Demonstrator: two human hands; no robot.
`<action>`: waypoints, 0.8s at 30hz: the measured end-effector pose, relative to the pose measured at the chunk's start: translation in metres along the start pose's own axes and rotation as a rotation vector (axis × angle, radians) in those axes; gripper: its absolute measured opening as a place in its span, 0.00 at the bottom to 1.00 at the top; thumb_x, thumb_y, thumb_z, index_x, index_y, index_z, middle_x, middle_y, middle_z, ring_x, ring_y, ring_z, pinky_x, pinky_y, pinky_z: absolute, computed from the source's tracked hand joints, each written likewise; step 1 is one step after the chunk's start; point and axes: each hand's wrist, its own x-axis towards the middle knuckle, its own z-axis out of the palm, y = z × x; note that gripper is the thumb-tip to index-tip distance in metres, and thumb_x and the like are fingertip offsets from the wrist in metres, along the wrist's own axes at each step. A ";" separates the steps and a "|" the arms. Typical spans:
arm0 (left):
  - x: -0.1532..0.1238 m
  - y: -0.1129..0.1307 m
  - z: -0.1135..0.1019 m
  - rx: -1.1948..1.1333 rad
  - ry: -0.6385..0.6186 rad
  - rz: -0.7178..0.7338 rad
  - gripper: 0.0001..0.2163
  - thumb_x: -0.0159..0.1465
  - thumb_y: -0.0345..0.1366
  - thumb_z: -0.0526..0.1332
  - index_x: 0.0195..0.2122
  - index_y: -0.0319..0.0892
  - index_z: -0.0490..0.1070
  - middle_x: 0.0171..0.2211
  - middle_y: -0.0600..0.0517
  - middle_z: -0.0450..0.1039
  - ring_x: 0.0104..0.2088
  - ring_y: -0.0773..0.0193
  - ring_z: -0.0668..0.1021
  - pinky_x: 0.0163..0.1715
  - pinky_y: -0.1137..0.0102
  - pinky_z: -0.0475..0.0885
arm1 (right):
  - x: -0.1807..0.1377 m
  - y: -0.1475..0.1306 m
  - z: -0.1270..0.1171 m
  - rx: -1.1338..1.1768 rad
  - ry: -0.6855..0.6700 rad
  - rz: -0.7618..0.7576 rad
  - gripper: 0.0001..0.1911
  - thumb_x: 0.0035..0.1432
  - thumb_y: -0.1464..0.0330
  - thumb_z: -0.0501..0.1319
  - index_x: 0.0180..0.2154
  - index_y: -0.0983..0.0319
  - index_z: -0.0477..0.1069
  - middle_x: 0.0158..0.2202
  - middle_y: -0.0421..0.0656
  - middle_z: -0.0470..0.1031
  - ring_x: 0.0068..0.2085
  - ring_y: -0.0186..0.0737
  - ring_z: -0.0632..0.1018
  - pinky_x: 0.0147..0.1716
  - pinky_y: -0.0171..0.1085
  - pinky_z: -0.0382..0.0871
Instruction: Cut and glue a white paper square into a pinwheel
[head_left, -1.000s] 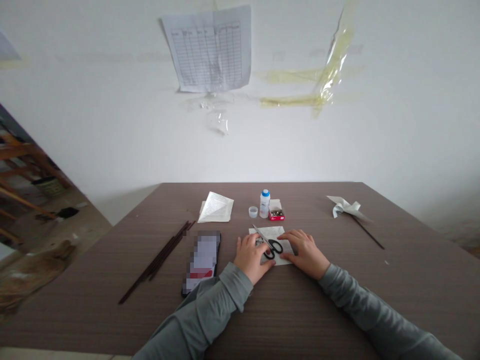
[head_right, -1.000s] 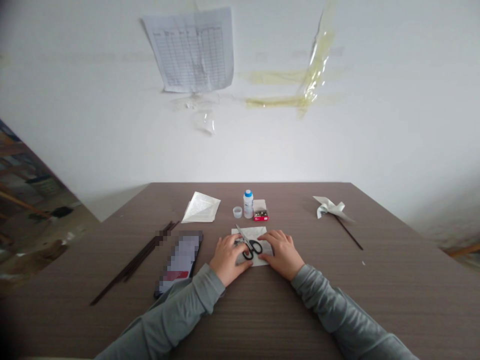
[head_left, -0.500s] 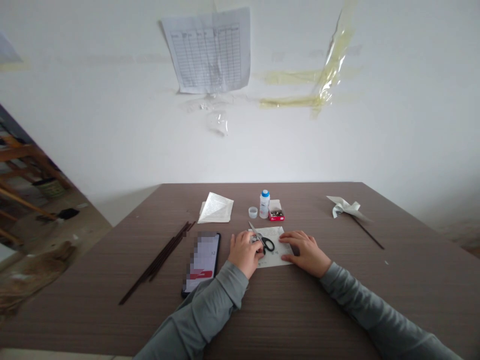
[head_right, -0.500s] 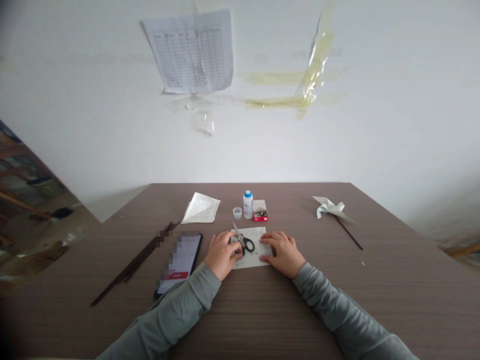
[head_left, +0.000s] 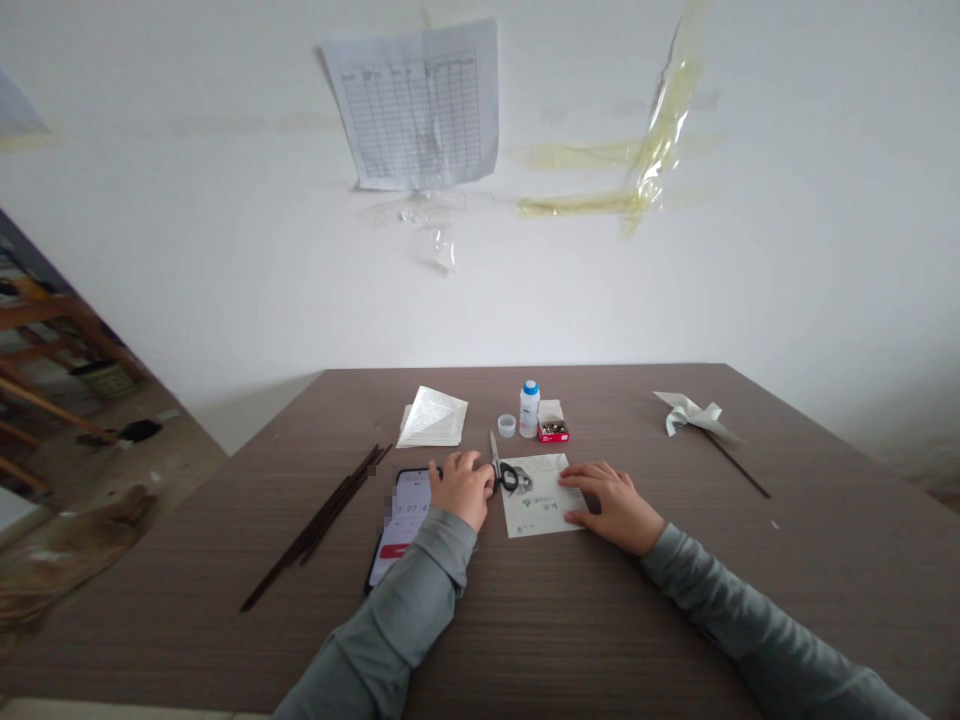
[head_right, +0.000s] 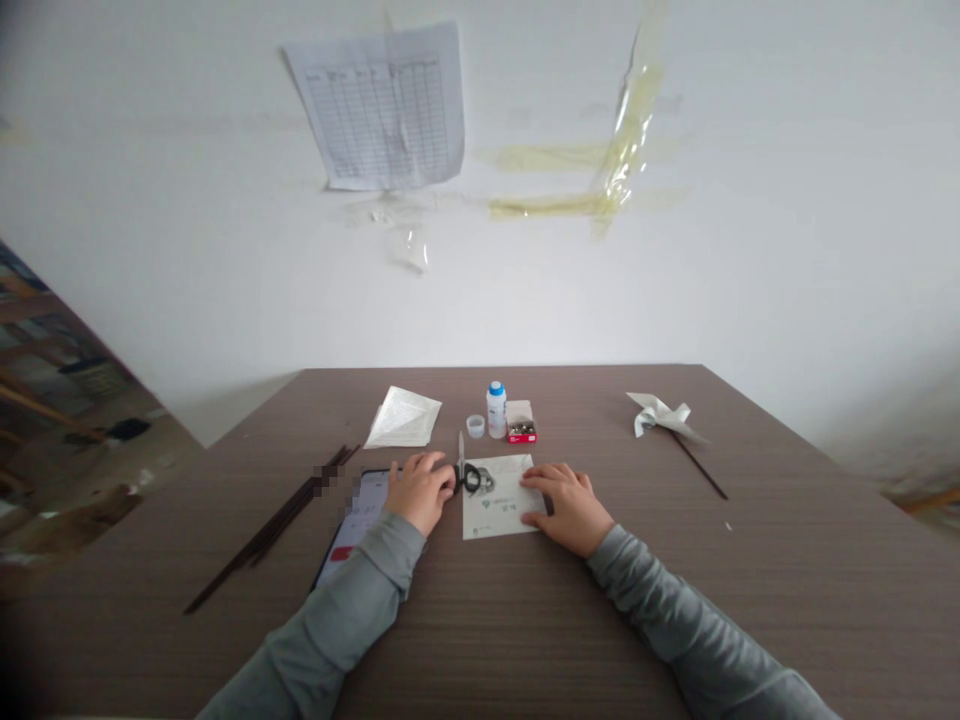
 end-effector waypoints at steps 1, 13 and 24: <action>0.001 -0.002 -0.001 0.010 0.005 -0.008 0.14 0.78 0.23 0.69 0.46 0.50 0.93 0.81 0.44 0.85 0.84 0.28 0.77 0.88 0.15 0.62 | 0.000 0.001 0.001 0.000 0.005 -0.005 0.27 0.70 0.63 0.78 0.68 0.48 0.93 0.77 0.54 0.90 0.80 0.74 0.83 0.80 0.76 0.75; 0.005 -0.007 -0.008 -0.016 0.045 -0.002 0.21 0.81 0.25 0.64 0.63 0.50 0.95 0.74 0.40 0.90 0.77 0.32 0.84 0.90 0.21 0.62 | 0.000 0.000 -0.001 -0.020 -0.012 -0.003 0.27 0.71 0.62 0.77 0.70 0.47 0.93 0.78 0.52 0.89 0.81 0.72 0.82 0.81 0.74 0.75; 0.003 0.001 0.002 -0.013 0.010 0.022 0.21 0.84 0.33 0.66 0.71 0.53 0.92 0.78 0.41 0.89 0.81 0.33 0.84 0.94 0.27 0.55 | 0.001 0.003 0.002 -0.018 -0.001 -0.011 0.26 0.71 0.61 0.78 0.68 0.46 0.94 0.77 0.51 0.89 0.81 0.72 0.82 0.81 0.74 0.75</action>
